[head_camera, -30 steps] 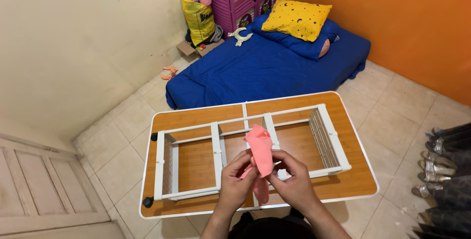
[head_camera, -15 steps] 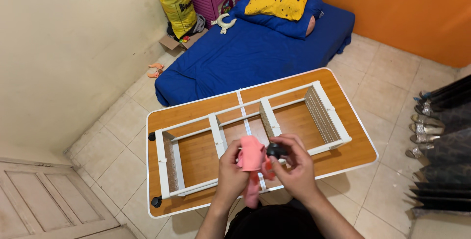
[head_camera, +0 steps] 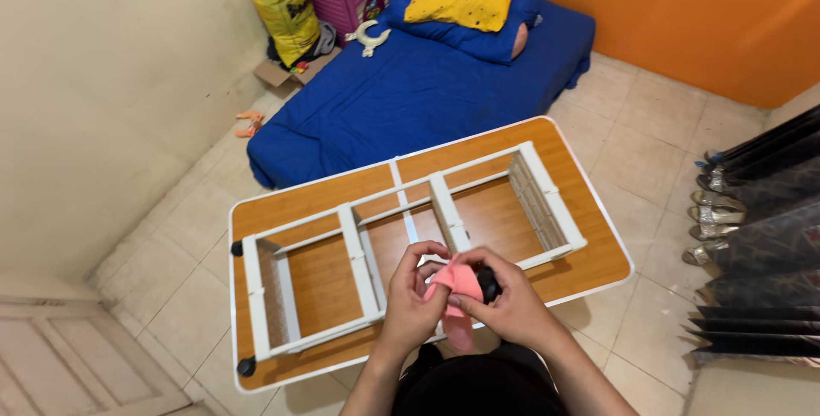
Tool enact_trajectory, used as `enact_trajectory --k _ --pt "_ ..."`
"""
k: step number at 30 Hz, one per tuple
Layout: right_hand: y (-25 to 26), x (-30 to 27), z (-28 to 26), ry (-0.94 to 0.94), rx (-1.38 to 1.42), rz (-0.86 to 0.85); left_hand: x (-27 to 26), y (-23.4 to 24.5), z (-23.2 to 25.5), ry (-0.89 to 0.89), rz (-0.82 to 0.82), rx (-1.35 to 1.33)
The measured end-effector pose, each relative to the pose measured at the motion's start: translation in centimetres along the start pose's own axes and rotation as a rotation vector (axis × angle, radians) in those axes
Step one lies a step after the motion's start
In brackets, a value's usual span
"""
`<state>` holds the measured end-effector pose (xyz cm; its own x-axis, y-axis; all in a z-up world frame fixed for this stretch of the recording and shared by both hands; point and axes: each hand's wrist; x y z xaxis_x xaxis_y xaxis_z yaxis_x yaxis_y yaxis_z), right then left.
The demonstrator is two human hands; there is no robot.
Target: The person attaches black caster wheels to the corners of a white plastic shelving unit using a pink cloth to grip the parts. They wipe the frame and install each wheel one at a time, then flip the unit to check the underside.
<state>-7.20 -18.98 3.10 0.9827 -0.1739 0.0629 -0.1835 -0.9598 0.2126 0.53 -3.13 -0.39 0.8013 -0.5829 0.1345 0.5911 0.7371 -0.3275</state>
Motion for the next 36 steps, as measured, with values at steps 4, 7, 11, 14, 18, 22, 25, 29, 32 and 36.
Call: enact_trajectory --k 4,7,11,14,18,22,25,29,32,36 --pt "3.2 0.3 0.8 -0.016 -0.085 0.066 2.1 -2.3 -0.2 0.056 -0.080 -0.008" --pt "5.8 0.6 2.3 0.027 -0.115 0.177 4.0 -4.6 -1.3 0.051 -0.103 0.210" --pt "9.7 0.5 4.0 -0.039 -0.076 0.266 6.4 -7.7 -3.7 0.113 -0.136 0.246" --pt "12.7 0.4 5.1 -0.072 -0.101 0.292 7.9 -10.1 -6.1 0.244 -0.131 0.080" --pt "16.6 0.1 6.7 -0.026 -0.122 0.371 10.2 -13.7 -9.4 0.261 -0.146 -0.124" --pt "20.2 0.1 9.1 0.079 -0.206 0.557 12.5 -17.5 -12.8 0.079 -0.168 0.216" --pt "22.5 -0.1 11.6 -0.023 -0.194 0.637 13.7 -19.0 -14.4 0.190 -0.215 0.590" --pt "24.8 0.2 16.5 -0.034 -0.292 0.652 14.5 -20.1 -15.7 0.266 -0.270 0.675" --pt "25.5 0.9 21.2 -0.186 -0.353 0.588 14.9 -20.0 -15.8 0.350 -0.252 0.676" --pt "25.4 1.4 27.3 -0.581 -0.501 0.330 15.1 -19.3 -15.8 0.399 -0.221 0.695"
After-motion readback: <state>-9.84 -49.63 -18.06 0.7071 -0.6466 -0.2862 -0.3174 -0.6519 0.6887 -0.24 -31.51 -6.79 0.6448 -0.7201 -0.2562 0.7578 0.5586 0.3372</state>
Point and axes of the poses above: each hand's wrist, its own x-axis towards the middle knuckle, its own y-axis out of the back of the hand, z = x × y, and after that the axes turned 1 degree about -y, right-handed
